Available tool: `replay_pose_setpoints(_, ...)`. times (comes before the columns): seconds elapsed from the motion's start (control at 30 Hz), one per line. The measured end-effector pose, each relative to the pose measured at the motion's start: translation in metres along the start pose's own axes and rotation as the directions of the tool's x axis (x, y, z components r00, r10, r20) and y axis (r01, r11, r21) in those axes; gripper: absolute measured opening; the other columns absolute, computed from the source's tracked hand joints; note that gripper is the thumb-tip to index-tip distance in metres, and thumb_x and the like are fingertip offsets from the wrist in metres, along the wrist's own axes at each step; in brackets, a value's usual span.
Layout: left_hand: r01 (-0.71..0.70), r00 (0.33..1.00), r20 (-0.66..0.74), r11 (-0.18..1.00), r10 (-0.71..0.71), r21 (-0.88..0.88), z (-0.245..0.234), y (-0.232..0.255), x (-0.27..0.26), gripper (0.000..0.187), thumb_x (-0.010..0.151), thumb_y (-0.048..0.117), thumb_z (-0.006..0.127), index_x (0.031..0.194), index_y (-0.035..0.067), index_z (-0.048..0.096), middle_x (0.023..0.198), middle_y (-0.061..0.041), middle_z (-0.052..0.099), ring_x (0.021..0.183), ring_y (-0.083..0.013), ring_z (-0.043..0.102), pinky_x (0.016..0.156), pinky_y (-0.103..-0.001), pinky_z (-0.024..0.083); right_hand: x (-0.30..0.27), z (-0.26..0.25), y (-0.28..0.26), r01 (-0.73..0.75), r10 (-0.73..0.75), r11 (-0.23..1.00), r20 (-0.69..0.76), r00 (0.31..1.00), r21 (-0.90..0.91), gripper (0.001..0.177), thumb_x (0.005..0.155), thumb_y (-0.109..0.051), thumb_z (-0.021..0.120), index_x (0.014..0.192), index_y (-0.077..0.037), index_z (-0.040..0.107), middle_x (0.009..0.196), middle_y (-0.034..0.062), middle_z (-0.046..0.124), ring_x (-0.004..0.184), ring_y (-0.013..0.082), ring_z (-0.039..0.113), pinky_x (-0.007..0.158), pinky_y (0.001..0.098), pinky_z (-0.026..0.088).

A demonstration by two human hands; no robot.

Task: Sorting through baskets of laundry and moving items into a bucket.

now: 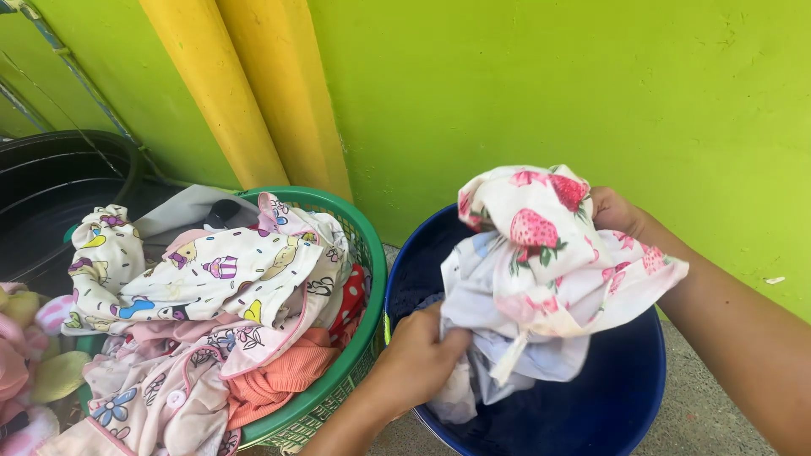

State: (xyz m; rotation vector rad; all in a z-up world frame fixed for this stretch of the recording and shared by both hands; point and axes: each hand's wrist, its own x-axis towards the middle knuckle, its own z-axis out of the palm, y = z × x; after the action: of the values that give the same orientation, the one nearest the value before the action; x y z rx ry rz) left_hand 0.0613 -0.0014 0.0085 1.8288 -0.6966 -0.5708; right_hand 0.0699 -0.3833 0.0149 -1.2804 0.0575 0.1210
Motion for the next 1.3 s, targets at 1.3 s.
replay_pose_setpoints(1.3, -0.151, 0.986, -0.154, 0.709, 0.061, -0.689, -0.02, -0.006, 0.058, 0.042, 0.087, 0.008, 0.075, 0.122, -0.01, 0.062, 0.112, -0.019, 0.072, 0.092, -0.0216, 0.071, 0.081, -0.039, 0.059, 0.015, 0.122, 0.027, 0.008, -0.159, 0.665, -0.132, 0.978, -0.747, 0.056, 0.08, 0.0, 0.062, 0.136, -0.006, 0.062, 0.113, 0.0152, 0.074, 0.099, 0.0225, 0.072, 0.089, 0.0345, 0.056)
